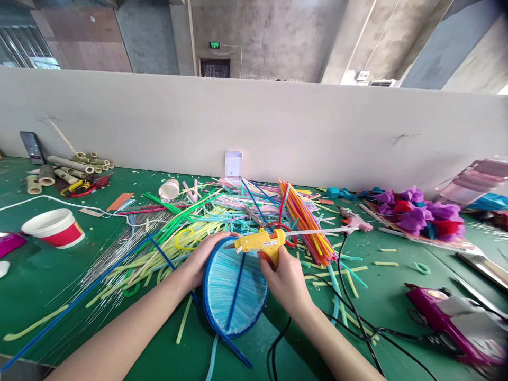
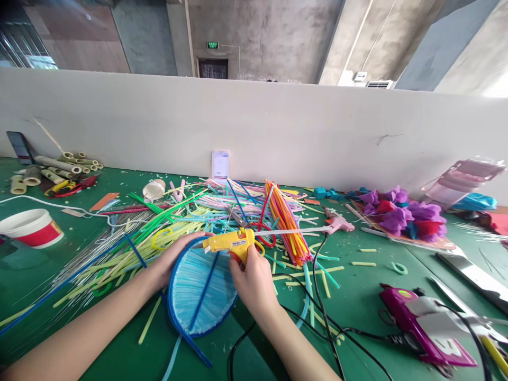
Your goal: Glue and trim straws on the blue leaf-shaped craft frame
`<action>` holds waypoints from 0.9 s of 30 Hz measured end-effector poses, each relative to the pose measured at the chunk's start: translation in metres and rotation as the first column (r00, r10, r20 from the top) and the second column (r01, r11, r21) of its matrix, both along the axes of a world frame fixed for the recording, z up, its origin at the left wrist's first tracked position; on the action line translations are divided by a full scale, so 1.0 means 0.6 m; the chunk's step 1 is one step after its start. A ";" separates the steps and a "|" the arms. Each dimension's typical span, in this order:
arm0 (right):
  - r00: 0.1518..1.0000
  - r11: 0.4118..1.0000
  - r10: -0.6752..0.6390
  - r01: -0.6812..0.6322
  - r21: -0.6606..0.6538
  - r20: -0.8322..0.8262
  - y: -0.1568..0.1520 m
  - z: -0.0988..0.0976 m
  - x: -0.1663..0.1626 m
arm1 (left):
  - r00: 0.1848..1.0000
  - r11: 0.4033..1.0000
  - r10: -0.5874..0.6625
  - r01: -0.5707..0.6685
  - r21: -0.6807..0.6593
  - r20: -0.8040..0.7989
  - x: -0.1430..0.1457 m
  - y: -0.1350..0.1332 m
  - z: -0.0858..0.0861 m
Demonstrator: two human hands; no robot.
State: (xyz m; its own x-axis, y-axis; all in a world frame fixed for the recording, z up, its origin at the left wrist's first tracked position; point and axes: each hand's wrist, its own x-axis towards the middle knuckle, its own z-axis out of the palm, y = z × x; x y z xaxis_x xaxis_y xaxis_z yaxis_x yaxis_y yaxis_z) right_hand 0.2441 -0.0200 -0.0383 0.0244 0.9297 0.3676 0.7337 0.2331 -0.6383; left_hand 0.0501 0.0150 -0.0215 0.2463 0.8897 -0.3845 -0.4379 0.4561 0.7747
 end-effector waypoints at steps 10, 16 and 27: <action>0.998 0.999 0.031 -0.032 0.026 0.053 0.001 -0.005 0.004 | 1.000 1.000 -0.001 0.001 0.018 -0.014 0.001 0.000 0.003; 0.994 0.998 0.047 -0.049 0.027 0.097 0.002 -0.010 0.004 | 1.000 1.000 -0.014 0.014 0.003 -0.003 0.002 0.002 0.002; 0.993 0.997 0.060 -0.065 0.050 0.097 0.003 -0.012 0.005 | 1.000 1.000 -0.002 0.002 0.011 0.001 0.002 0.001 0.003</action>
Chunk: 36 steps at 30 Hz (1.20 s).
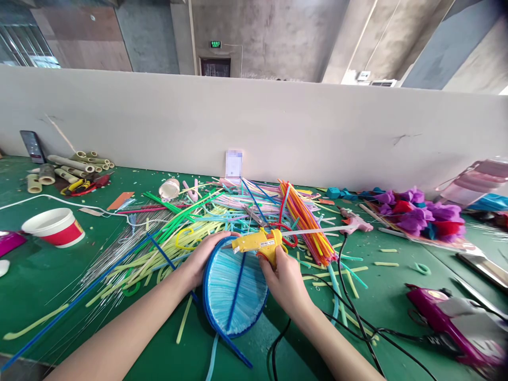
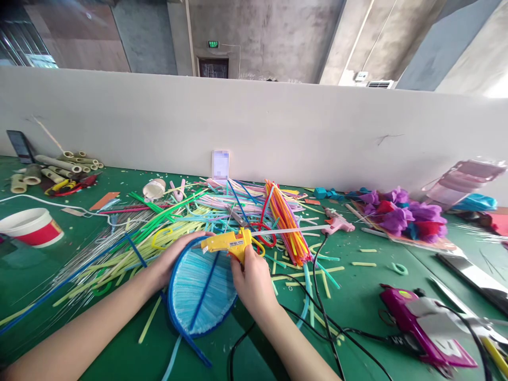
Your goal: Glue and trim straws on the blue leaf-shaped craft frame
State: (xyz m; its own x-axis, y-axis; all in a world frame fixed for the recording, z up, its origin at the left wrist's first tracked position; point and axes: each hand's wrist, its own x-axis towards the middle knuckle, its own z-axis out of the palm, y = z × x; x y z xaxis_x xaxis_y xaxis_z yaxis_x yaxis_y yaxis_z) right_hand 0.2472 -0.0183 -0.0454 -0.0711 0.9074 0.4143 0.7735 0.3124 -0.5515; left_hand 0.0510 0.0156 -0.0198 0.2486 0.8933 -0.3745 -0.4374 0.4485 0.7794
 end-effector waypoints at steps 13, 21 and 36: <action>0.999 1.000 0.017 -0.016 0.014 -0.030 -0.001 0.003 0.000 | 1.000 1.000 -0.005 0.005 -0.014 -0.008 0.002 -0.002 0.004; 1.000 1.000 0.017 -0.017 -0.006 -0.018 -0.003 0.008 0.000 | 1.000 0.999 0.001 -0.001 -0.048 -0.005 0.004 -0.007 0.014; 0.999 0.999 -0.039 0.039 0.015 -0.017 -0.001 0.006 -0.003 | 1.000 1.000 0.013 -0.013 -0.017 -0.002 0.000 -0.002 0.003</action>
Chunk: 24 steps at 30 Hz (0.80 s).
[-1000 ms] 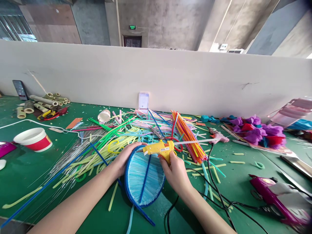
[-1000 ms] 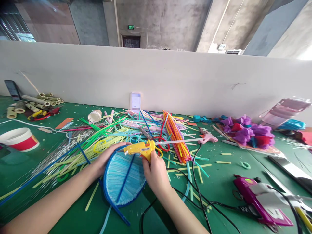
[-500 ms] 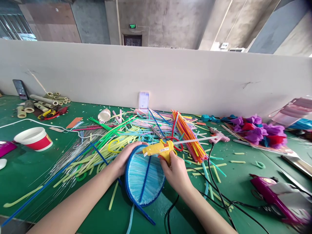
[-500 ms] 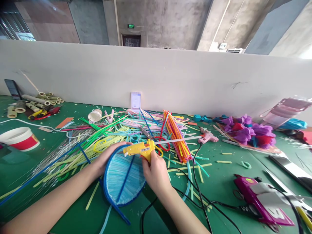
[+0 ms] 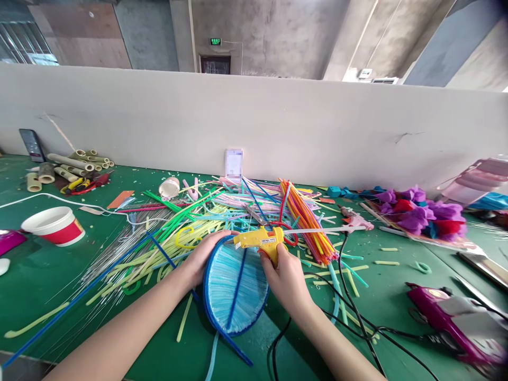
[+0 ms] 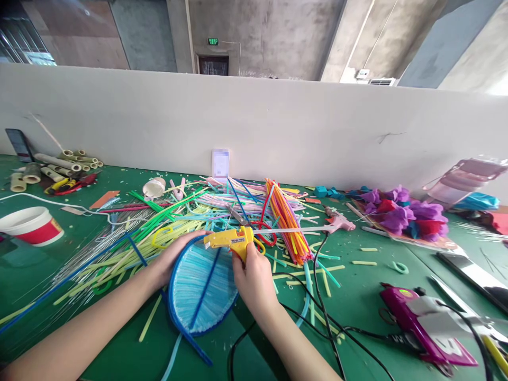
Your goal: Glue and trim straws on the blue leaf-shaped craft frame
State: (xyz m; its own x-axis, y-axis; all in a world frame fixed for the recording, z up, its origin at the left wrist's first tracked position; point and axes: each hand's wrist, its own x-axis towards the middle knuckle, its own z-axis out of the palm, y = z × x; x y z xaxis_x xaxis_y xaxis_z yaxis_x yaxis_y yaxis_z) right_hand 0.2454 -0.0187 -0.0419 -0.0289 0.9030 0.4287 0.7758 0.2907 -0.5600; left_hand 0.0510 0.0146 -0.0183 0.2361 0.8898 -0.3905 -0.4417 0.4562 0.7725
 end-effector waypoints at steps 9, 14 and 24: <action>0.999 0.999 0.050 -0.050 -0.015 0.019 -0.003 0.006 -0.004 | 1.000 1.000 -0.030 0.030 -0.006 0.006 0.002 -0.002 0.007; 1.000 1.000 0.027 -0.027 -0.003 0.015 0.000 0.000 -0.002 | 1.000 1.000 -0.019 0.019 -0.004 0.006 0.002 -0.002 0.005; 1.000 0.999 0.016 -0.015 -0.031 0.009 0.000 0.002 0.002 | 1.000 1.000 -0.002 0.002 0.009 -0.008 0.002 -0.002 0.005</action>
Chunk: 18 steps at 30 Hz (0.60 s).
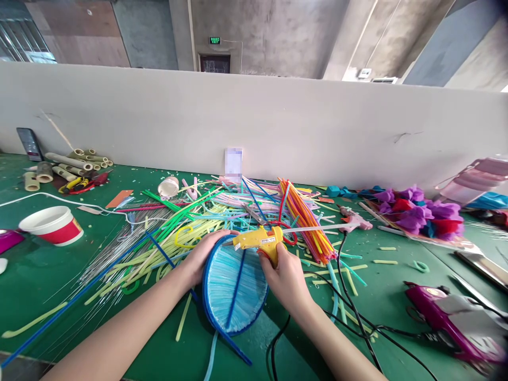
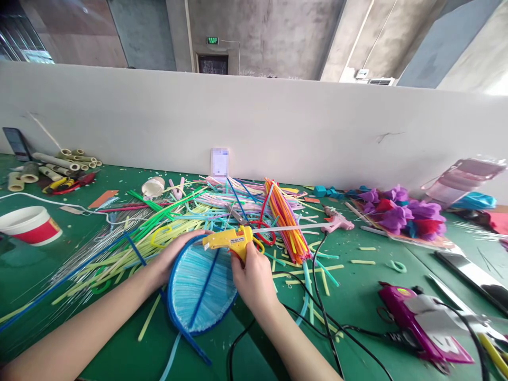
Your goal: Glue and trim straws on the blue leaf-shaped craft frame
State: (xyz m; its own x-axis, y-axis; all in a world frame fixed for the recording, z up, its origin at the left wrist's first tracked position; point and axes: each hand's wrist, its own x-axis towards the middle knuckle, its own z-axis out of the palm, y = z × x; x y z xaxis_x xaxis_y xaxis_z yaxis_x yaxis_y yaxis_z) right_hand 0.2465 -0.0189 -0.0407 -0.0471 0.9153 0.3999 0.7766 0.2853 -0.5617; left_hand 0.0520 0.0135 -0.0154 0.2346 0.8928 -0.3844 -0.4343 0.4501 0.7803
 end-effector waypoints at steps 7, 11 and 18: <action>1.000 1.000 0.013 -0.014 0.025 0.028 0.000 -0.005 -0.004 | 1.000 1.000 -0.017 0.017 0.006 -0.003 0.001 -0.001 0.003; 1.000 1.000 0.008 -0.009 0.016 0.014 0.003 -0.004 -0.001 | 1.000 1.000 -0.004 0.004 -0.018 0.005 0.003 0.000 0.004; 1.000 1.000 -0.006 0.006 0.005 0.007 0.003 0.001 0.001 | 1.000 1.000 0.004 -0.004 -0.020 0.000 0.002 0.002 0.002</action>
